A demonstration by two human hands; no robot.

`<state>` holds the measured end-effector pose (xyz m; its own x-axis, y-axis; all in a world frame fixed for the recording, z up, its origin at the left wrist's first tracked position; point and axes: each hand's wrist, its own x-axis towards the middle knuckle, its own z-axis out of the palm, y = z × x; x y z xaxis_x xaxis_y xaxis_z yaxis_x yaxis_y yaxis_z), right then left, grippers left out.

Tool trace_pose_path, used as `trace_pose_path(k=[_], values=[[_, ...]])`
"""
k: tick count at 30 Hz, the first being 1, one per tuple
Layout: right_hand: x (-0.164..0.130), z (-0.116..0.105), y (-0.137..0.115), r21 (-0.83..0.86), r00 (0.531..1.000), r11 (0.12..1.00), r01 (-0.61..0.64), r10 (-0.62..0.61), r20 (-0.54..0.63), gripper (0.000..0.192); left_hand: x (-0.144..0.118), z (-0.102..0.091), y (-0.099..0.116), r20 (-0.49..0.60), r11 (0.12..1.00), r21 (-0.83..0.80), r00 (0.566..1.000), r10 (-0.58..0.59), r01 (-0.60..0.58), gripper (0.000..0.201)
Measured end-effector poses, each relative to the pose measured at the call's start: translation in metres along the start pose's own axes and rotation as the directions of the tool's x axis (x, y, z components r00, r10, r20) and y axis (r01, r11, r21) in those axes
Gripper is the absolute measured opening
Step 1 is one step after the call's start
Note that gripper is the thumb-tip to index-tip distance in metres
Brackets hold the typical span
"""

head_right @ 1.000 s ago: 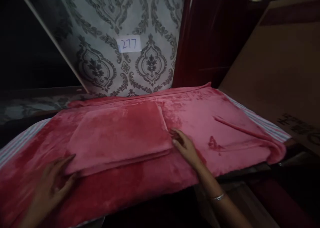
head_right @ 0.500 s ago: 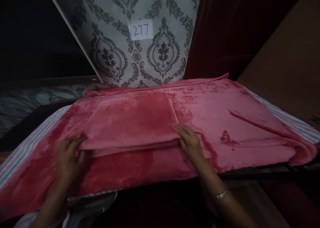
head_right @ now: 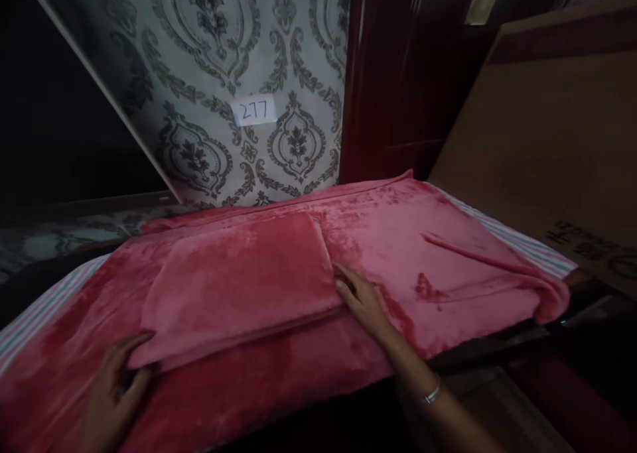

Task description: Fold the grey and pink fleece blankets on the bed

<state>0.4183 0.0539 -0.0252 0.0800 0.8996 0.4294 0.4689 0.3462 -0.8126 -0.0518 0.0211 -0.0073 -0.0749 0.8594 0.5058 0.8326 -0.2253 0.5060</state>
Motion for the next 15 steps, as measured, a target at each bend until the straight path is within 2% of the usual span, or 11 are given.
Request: trace_pose_path(k=[4,7,9,12,15], values=[[0.054,0.007,0.003,0.215,0.984,0.961,-0.175,0.164,0.070,0.055,-0.001,-0.002,-0.001,0.028,0.999,-0.032,1.000,-0.013,0.014,0.040],[0.103,0.020,0.002,0.393,0.935,0.848,-0.355,0.332,0.129,0.057,-0.006,-0.001,-0.005,-0.005,0.995,-0.066,0.997,-0.072,0.071,0.046],[0.132,0.029,0.000,0.451,0.897,0.779,-0.435,0.419,0.142,0.055,-0.008,0.000,-0.009,-0.019,0.985,-0.105,0.990,-0.143,0.140,0.050],[0.162,0.041,-0.003,0.467,0.886,0.762,-0.448,0.448,0.120,0.054,-0.006,-0.005,-0.010,0.007,0.952,-0.179,0.968,-0.252,0.249,0.049],[0.170,0.051,0.000,0.470,0.899,0.775,-0.422,0.426,0.105,0.058,0.007,-0.016,0.001,0.027,0.911,-0.242,0.940,-0.339,0.335,0.047]])
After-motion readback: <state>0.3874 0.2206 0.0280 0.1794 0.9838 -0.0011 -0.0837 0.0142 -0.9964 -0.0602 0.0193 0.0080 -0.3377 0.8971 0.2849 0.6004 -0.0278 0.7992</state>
